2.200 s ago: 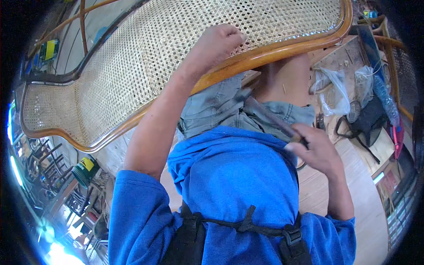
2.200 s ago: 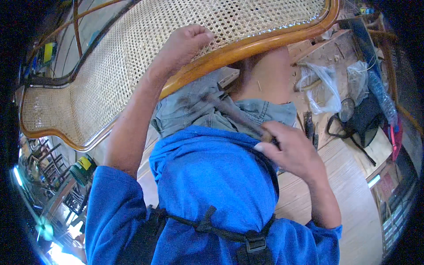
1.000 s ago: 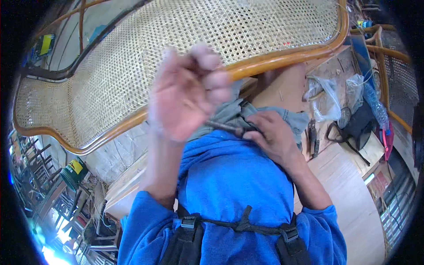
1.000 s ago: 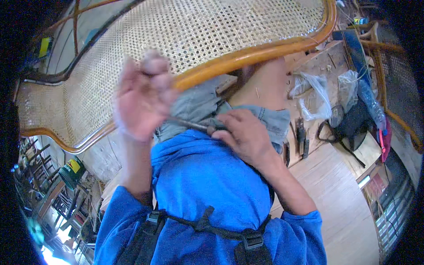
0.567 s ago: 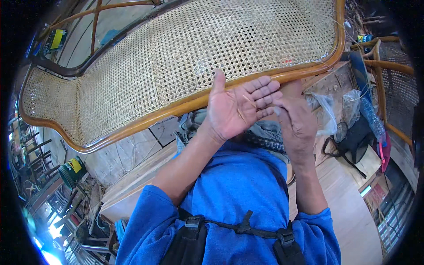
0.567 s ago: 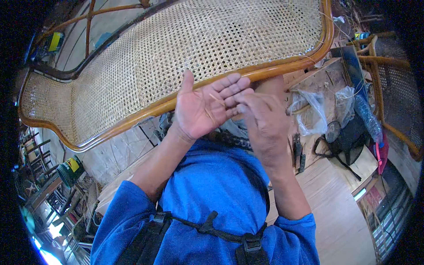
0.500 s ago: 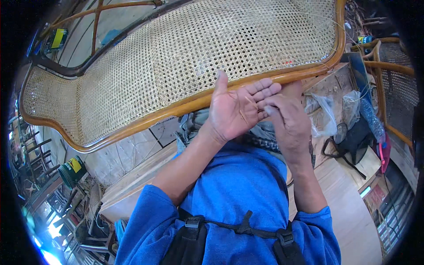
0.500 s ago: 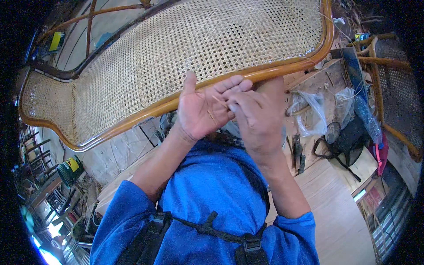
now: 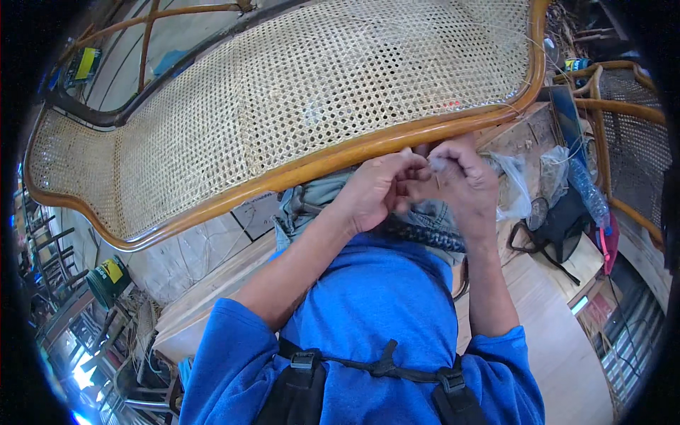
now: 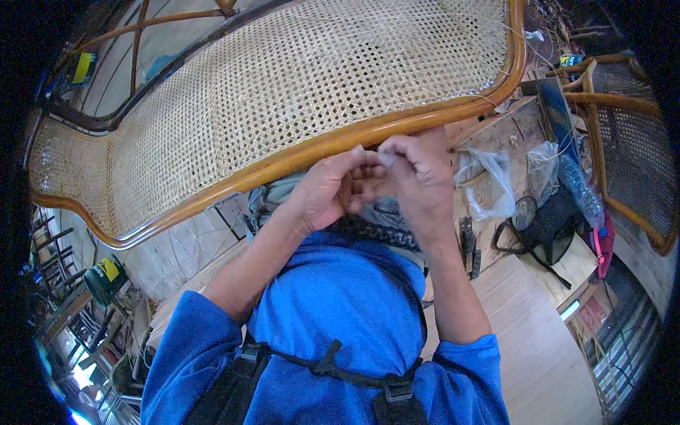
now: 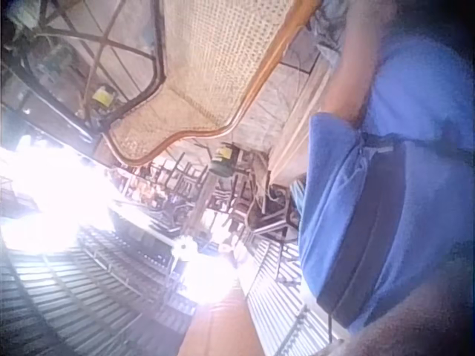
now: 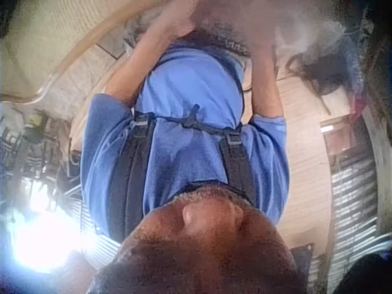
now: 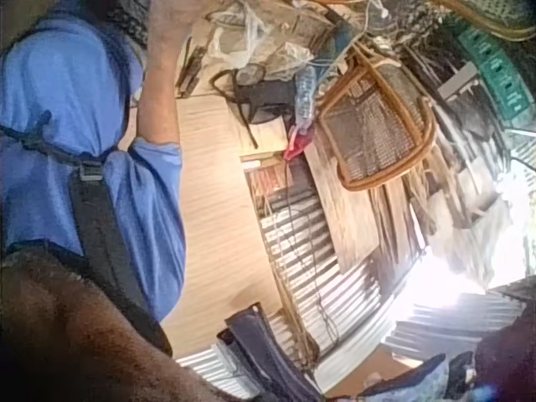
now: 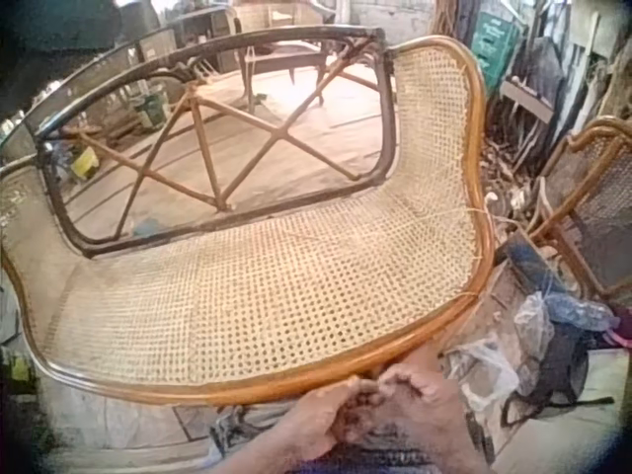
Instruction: The person repairs a rattan chair by inserting small wooden pegs into the frame and tapping them in with a hammer. They also use a utility knife to trim excess material and a pair of pliers to adjust components along the chair's edge.
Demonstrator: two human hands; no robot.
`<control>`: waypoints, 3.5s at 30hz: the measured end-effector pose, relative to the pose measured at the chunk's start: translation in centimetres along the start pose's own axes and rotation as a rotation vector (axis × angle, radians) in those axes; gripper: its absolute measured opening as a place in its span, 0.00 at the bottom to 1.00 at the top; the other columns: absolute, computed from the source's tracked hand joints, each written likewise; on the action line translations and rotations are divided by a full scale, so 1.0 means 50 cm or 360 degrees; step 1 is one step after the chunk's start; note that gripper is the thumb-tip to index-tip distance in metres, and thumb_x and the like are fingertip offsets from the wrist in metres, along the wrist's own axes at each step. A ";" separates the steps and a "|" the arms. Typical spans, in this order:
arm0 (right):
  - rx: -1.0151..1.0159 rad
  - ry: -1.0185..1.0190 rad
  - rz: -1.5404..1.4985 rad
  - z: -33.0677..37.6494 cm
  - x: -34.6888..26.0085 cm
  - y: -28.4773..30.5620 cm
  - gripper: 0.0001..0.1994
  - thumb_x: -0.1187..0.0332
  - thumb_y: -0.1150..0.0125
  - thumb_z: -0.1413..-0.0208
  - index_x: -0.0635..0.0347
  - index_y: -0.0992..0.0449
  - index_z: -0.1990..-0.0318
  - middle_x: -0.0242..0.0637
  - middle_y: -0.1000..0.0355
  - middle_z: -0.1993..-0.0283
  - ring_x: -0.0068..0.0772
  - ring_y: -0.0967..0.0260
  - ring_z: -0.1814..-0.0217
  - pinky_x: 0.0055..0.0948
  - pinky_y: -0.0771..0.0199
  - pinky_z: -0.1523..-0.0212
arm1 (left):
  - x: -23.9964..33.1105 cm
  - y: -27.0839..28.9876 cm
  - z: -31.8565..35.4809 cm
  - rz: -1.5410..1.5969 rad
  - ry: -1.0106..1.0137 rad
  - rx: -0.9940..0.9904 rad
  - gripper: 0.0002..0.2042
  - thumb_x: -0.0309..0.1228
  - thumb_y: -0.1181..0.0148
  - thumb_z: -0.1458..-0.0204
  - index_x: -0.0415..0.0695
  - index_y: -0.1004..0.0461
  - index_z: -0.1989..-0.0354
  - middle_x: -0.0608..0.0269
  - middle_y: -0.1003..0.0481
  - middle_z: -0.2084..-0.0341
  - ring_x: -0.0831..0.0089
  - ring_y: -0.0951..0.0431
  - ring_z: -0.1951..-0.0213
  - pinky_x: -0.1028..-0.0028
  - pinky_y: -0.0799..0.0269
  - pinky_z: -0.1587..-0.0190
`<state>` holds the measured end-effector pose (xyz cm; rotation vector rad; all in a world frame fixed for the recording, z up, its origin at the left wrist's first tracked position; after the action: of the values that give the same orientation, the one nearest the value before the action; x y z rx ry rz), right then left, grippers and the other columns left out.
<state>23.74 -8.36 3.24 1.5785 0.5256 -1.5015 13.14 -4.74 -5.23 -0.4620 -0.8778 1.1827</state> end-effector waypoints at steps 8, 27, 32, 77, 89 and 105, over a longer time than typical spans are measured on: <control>0.0128 0.0015 0.0132 -0.078 0.033 0.042 0.04 0.77 0.45 0.46 0.63 0.28 0.63 0.34 0.28 0.68 0.24 0.30 0.63 0.24 0.30 0.59 | 0.281 -0.122 -0.109 -0.2029 -0.1085 0.0069 0.14 0.38 0.48 0.50 0.41 0.23 0.76 0.64 0.30 0.84 0.75 0.33 0.84 0.72 0.37 0.80; 0.0070 0.0435 0.0718 -0.127 0.063 -0.011 0.08 0.78 0.46 0.48 0.59 0.26 0.60 0.43 0.26 0.64 0.41 0.26 0.60 0.32 0.29 0.60 | 0.207 -0.181 -0.326 -0.3235 -0.0502 -0.0459 0.10 0.30 0.39 0.65 0.38 0.21 0.73 0.51 0.24 0.77 0.61 0.26 0.75 0.63 0.30 0.72; -0.0022 0.0457 0.0792 -0.134 0.060 -0.023 0.08 0.76 0.47 0.48 0.60 0.26 0.60 0.44 0.26 0.63 0.45 0.27 0.59 0.35 0.29 0.60 | 0.216 -0.171 -0.334 -0.3229 -0.0591 -0.0412 0.10 0.28 0.41 0.65 0.38 0.21 0.73 0.48 0.23 0.73 0.58 0.25 0.73 0.61 0.29 0.68; -0.0262 0.0761 0.1711 -0.107 0.047 -0.085 0.17 0.76 0.45 0.61 0.57 0.29 0.58 0.43 0.33 0.57 0.48 0.35 0.53 0.43 0.31 0.57 | 0.163 -0.182 -0.388 -0.3274 -0.0221 -0.0725 0.12 0.31 0.39 0.62 0.36 0.22 0.72 0.51 0.23 0.75 0.65 0.27 0.75 0.63 0.29 0.71; -0.1184 0.0054 0.1077 0.141 0.039 -0.165 0.15 0.59 0.40 0.50 0.57 0.31 0.59 0.47 0.29 0.64 0.53 0.31 0.58 0.47 0.32 0.59 | 0.181 -0.169 -0.385 -0.3109 -0.0362 -0.0617 0.09 0.30 0.38 0.61 0.41 0.22 0.70 0.66 0.30 0.83 0.72 0.34 0.80 0.66 0.37 0.78; -0.0464 -0.0707 0.0916 0.071 0.031 0.069 0.15 0.61 0.50 0.42 0.62 0.33 0.55 0.51 0.31 0.72 0.49 0.29 0.69 0.40 0.32 0.67 | 0.196 -0.178 -0.357 -0.2858 -0.0453 -0.0861 0.14 0.34 0.32 0.61 0.40 0.22 0.67 0.67 0.25 0.80 0.76 0.30 0.75 0.69 0.34 0.71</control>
<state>24.68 -13.47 3.19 1.0063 0.0196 -1.2059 33.74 3.59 -6.10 0.1818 -1.3266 -0.6738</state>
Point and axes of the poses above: each hand's wrist, its own z-axis away from the middle knuckle, its own y-axis out of the back of the hand, x = y × z, the point moved 9 cm from there along -z, towards the middle knuckle
